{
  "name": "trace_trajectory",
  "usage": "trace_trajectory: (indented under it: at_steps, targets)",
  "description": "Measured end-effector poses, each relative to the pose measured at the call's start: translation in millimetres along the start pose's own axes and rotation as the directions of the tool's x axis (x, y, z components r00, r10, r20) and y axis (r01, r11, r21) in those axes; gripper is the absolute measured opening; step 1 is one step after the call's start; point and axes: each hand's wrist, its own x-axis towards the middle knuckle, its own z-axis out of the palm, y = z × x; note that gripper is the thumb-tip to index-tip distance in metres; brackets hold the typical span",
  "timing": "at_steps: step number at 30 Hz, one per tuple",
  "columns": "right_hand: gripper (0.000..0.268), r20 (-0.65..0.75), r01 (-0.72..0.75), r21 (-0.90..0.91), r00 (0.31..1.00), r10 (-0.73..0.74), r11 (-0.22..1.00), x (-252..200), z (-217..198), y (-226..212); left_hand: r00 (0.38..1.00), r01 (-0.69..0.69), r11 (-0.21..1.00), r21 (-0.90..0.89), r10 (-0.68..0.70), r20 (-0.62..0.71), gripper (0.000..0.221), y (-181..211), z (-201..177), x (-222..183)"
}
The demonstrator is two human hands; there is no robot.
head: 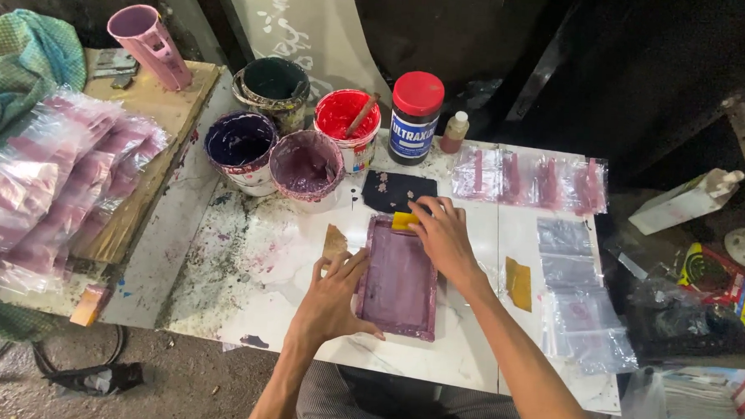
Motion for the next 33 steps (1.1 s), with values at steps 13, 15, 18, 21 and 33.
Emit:
trace_trajectory:
  at_steps: [13,15,18,21,33]
  targets:
    - [0.020,-0.145,0.141,0.017,0.980,-0.137,0.990,-75.8,-3.3,-48.8,0.991,0.095,0.995,-0.005,-0.094,0.094,0.111,10.7,-4.6,3.4]
    - [0.022,-0.126,0.189,0.040,0.975,-0.182,0.981,-106.4,5.9,-53.9,0.995,0.074,0.997,0.000,-0.074,0.070,0.112,10.0,-3.9,3.7]
    - [0.050,-0.027,0.147,-0.036,0.989,-0.148,0.989,-129.1,4.2,-69.1,0.996,0.003,0.998,-0.069,0.003,0.093,0.128,-13.3,30.6,13.2]
    - [0.048,-0.002,0.145,-0.059,0.989,-0.145,0.988,-116.8,3.6,-65.3,0.993,-0.001,1.000,-0.027,0.004,0.114,0.128,-11.7,30.8,15.8]
    - [0.018,-0.049,0.032,0.228,0.999,-0.021,0.973,-31.0,-15.1,-26.8,0.997,0.075,0.997,0.036,-0.077,0.033,0.113,10.0,7.0,8.0]
